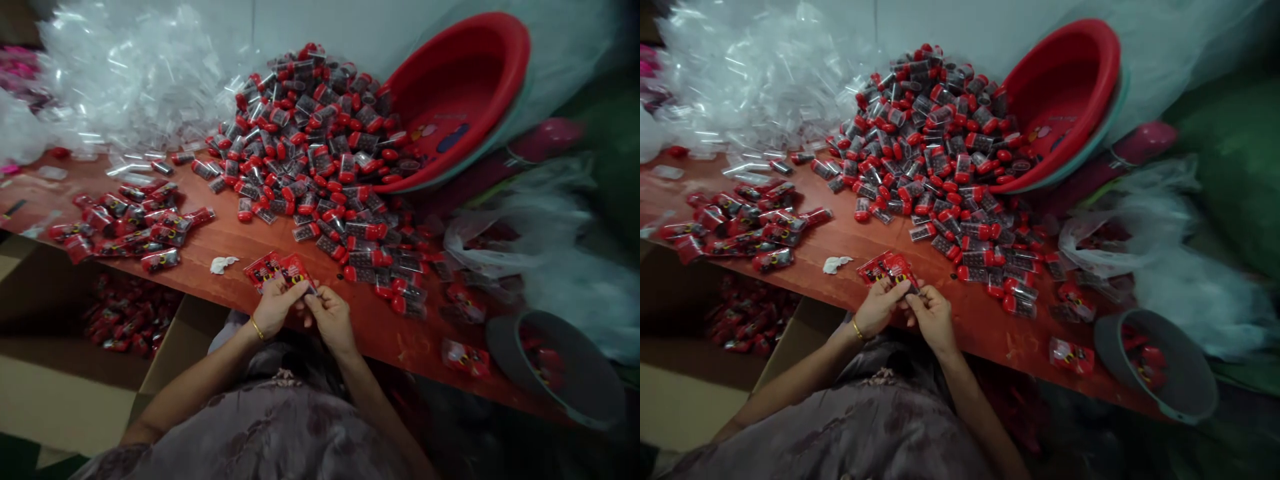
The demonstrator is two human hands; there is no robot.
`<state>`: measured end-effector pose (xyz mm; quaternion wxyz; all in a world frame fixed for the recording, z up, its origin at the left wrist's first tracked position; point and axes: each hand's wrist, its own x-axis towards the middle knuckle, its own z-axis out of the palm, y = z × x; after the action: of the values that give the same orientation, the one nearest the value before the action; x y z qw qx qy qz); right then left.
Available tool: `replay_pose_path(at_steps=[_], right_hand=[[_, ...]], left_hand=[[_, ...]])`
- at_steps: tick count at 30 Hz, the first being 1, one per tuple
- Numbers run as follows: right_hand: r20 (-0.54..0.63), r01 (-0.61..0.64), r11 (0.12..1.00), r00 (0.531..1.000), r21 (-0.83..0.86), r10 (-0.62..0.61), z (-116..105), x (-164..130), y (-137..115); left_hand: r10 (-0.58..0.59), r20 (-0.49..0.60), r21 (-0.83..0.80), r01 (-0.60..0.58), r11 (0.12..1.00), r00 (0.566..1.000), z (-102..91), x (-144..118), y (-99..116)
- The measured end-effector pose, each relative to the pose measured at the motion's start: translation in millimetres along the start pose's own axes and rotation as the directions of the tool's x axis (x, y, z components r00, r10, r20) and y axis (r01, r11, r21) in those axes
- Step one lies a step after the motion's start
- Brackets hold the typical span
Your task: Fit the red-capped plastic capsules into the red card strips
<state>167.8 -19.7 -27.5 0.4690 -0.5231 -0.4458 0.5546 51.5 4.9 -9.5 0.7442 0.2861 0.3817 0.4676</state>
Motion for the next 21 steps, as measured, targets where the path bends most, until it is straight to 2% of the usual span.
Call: replay_pose_path(at_steps=[3,5,7,9,11,13,15,16,18,20,21], right_hand=[[-0.059,0.01,0.999,0.998,-0.045,-0.013,6,10,0],[-0.06,0.057,0.994,0.996,-0.096,-0.062,14,17,-2],[-0.039,0.119,0.98,0.991,-0.162,-0.127,20,21,-5],[-0.043,0.183,0.949,0.979,-0.257,-0.201,19,23,-5],[-0.076,0.217,0.892,0.961,-0.396,-0.267,8,21,0],[-0.127,0.196,0.822,0.943,-0.534,-0.308,-12,17,8],[-0.197,0.14,0.754,0.92,-0.642,-0.338,-35,13,16],[-0.236,0.109,0.722,0.903,-0.683,-0.36,-45,10,20],[-0.298,0.055,0.661,0.862,-0.748,-0.409,-61,7,25],[-0.304,0.023,0.596,0.844,-0.802,-0.443,-68,7,29],[-0.283,0.018,0.552,0.845,-0.833,-0.454,-69,7,31]], left_hand=[[0.004,-0.018,-0.036,-0.005,0.999,1.0,-0.1,-1,-3],[-0.003,-0.051,-0.066,0.0,0.998,0.999,-3.5,0,3],[-0.025,-0.091,-0.1,0.016,0.995,0.996,-14.9,2,18],[-0.025,-0.192,-0.144,-0.003,0.99,0.981,-37.9,4,41],[0.025,-0.394,-0.185,-0.106,0.977,0.919,-71.0,6,70],[0.103,-0.555,-0.199,-0.252,0.947,0.826,-105.6,9,99],[0.167,-0.646,-0.199,-0.375,0.906,0.745,-129.4,11,120],[0.187,-0.609,-0.196,-0.376,0.906,0.77,-134.7,11,125],[0.188,-0.561,-0.163,-0.33,0.93,0.806,-132.0,11,124],[0.141,-0.572,-0.121,-0.253,0.96,0.808,-120.3,14,112],[0.131,-0.605,-0.105,-0.242,0.965,0.786,-115.3,17,105]])
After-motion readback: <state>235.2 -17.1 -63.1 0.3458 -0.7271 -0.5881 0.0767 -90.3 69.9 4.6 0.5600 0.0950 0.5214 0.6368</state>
